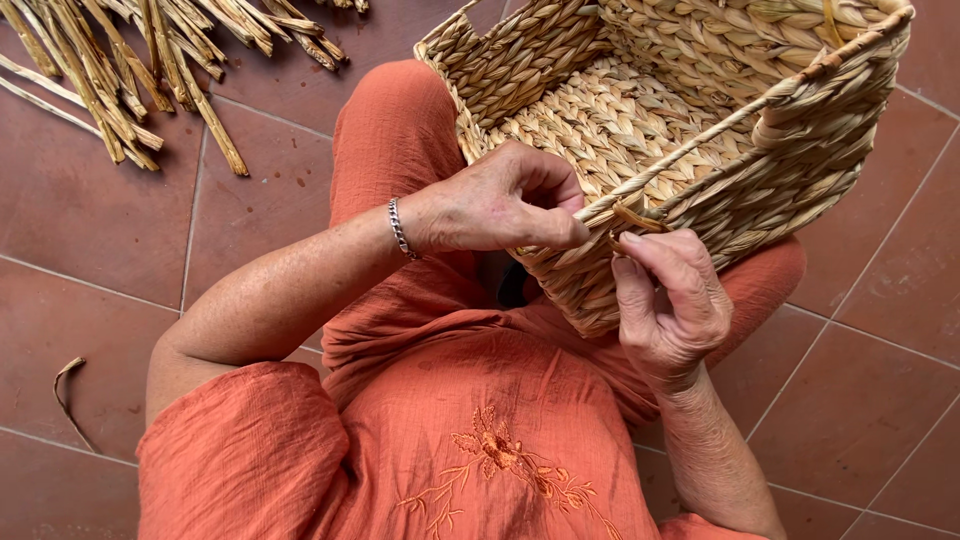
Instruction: The person sits on a tiled floor with a woven water-hyacinth basket on their lap and weaves thin dried plant strips into the basket's rim, tucking and tightening each strip by hand to bind the edge, occasionally reaching to the pile of strips beside them for the next piece.
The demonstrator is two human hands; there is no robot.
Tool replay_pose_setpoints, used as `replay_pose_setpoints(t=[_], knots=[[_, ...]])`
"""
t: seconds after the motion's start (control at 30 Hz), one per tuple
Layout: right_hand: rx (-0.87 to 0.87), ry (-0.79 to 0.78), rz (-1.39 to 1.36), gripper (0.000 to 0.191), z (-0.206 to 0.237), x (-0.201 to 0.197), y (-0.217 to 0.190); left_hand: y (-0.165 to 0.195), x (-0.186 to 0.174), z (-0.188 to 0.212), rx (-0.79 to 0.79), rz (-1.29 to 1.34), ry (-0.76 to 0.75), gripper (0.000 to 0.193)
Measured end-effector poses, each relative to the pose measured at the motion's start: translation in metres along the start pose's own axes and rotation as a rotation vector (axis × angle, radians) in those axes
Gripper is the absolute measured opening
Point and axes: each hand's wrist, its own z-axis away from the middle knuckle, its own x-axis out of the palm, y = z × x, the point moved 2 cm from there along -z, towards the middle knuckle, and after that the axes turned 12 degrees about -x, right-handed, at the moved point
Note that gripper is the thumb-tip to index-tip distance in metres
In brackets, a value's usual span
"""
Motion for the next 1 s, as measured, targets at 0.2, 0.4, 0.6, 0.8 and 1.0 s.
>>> replay_pose_setpoints(t=[0.2, 0.4, 0.6, 0.8, 1.0], knots=[[-0.144, 0.052, 0.095, 0.024, 0.002, 0.014, 0.006, 0.003, 0.004, -0.003, 0.054, -0.105, 0.088, 0.01], [-0.339, -0.108, 0.403, 0.034, -0.003, 0.015, -0.004, -0.002, 0.004, -0.005, -0.023, 0.111, -0.005, 0.01], [-0.35, -0.181, 0.477, 0.034, -0.01, 0.013, -0.01, -0.004, 0.006, -0.009, -0.004, 0.083, -0.058, 0.013], [-0.362, -0.284, 0.548, 0.035, -0.017, 0.011, -0.008, -0.006, 0.004, -0.007, 0.013, 0.061, -0.101, 0.016], [-0.305, -0.302, 0.448, 0.042, -0.02, 0.002, -0.015, -0.009, -0.011, 0.004, 0.063, 0.165, -0.122, 0.021]])
